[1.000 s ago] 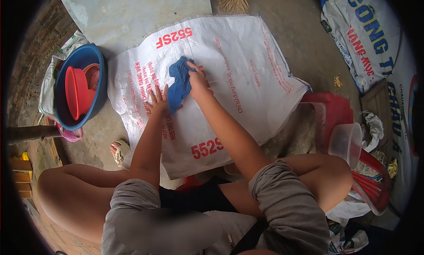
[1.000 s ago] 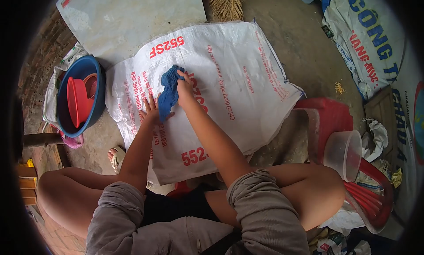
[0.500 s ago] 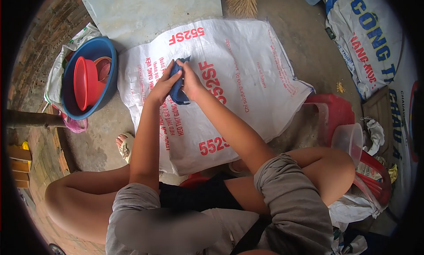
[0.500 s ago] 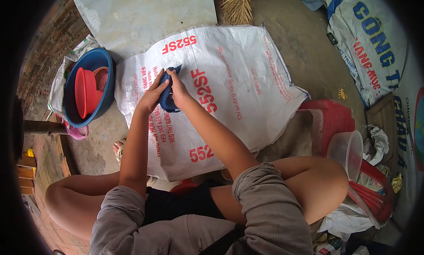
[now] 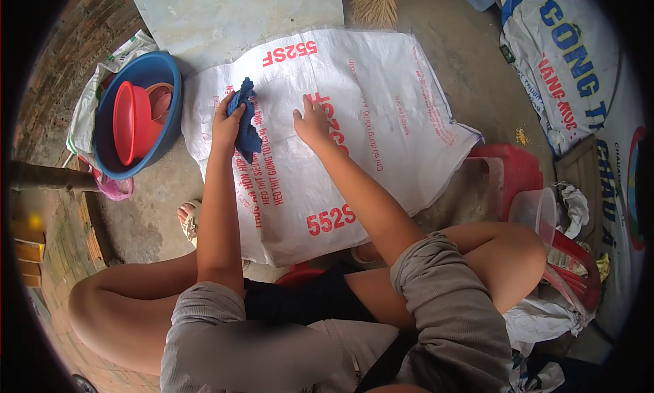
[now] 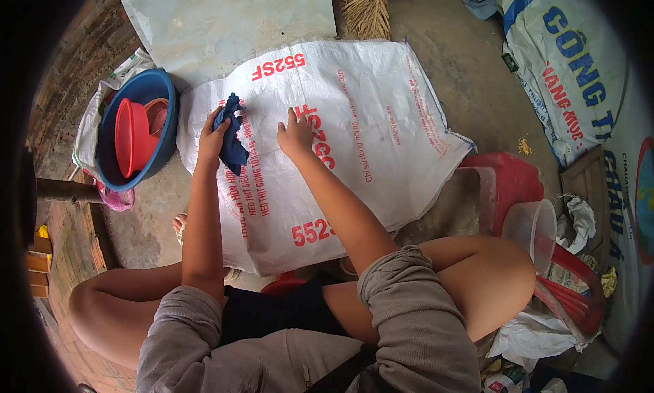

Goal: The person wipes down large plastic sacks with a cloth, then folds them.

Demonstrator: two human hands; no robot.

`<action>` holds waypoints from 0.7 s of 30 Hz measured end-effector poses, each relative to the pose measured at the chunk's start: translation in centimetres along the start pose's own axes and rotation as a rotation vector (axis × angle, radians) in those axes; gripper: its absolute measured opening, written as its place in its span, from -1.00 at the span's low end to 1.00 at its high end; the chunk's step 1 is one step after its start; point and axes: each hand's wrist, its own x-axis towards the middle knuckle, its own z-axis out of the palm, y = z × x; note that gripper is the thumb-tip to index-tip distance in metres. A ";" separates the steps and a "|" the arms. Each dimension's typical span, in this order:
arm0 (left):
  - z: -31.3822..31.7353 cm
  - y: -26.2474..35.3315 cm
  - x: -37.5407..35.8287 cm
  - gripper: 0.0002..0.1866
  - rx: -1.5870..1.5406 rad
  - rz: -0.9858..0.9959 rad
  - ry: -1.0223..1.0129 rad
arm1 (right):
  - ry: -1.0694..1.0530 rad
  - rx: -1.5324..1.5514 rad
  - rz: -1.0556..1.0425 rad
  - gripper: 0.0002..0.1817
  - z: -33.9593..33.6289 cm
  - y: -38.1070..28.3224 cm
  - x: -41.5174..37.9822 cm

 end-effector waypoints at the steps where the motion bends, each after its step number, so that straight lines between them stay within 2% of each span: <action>1: 0.2 -0.3 0.2 -0.41 0.000 -0.003 -0.001 | 0.032 -0.171 -0.043 -0.36 0.8 1.9 -0.2; 3: 1.0 -0.8 0.3 -0.18 0.308 0.140 -0.007 | 0.027 -0.396 -0.152 -0.37 0.5 4.1 -1.8; 4: 1.5 -0.3 -0.4 -0.18 0.311 0.136 -0.012 | 0.025 -0.396 -0.146 -0.37 0.7 5.5 -2.8; 6: 2.2 1.4 -1.8 0.05 0.444 0.015 -0.300 | 0.162 -0.459 -0.417 -0.39 1.9 8.4 -3.9; 7: 2.3 1.4 -1.9 0.15 0.652 0.115 -0.407 | 0.139 -0.444 -0.394 -0.40 1.9 8.4 -4.2; 8: 2.5 1.3 -2.1 0.17 0.801 0.226 -0.499 | 0.138 -0.441 -0.389 -0.40 2.0 8.2 -4.2; 9: 3.0 1.0 -2.4 0.15 1.129 0.077 -0.474 | 0.161 -0.477 -0.390 -0.38 2.1 8.1 -4.2; 10: 4.6 3.8 -4.2 0.14 1.451 -0.081 -0.436 | 0.182 -0.515 -0.392 -0.37 2.2 8.1 -4.1; 11: 4.7 2.8 -4.1 0.14 1.452 -0.083 -0.438 | 0.180 -0.514 -0.391 -0.37 2.2 8.0 -4.1; 13: 5.0 -1.1 -3.4 0.08 1.380 0.205 -0.327 | 0.172 -0.542 -0.385 -0.36 2.2 7.9 -4.2; 16: 5.8 -6.9 -3.4 0.00 1.237 0.261 -0.372 | 0.192 -0.505 -0.407 -0.39 2.2 7.8 -4.3; 18: 6.5 -12.3 -4.4 -0.10 1.177 0.445 -0.354 | 0.169 -0.521 -0.403 -0.39 2.4 7.8 -4.2; 19: 6.7 -12.1 -5.5 -0.25 1.110 0.542 -0.282 | 0.157 -0.544 -0.389 -0.37 2.4 7.8 -4.1; 21: 6.8 -12.3 -5.7 -0.31 1.087 0.557 -0.255 | 0.140 -0.577 -0.370 -0.36 2.3 7.7 -4.2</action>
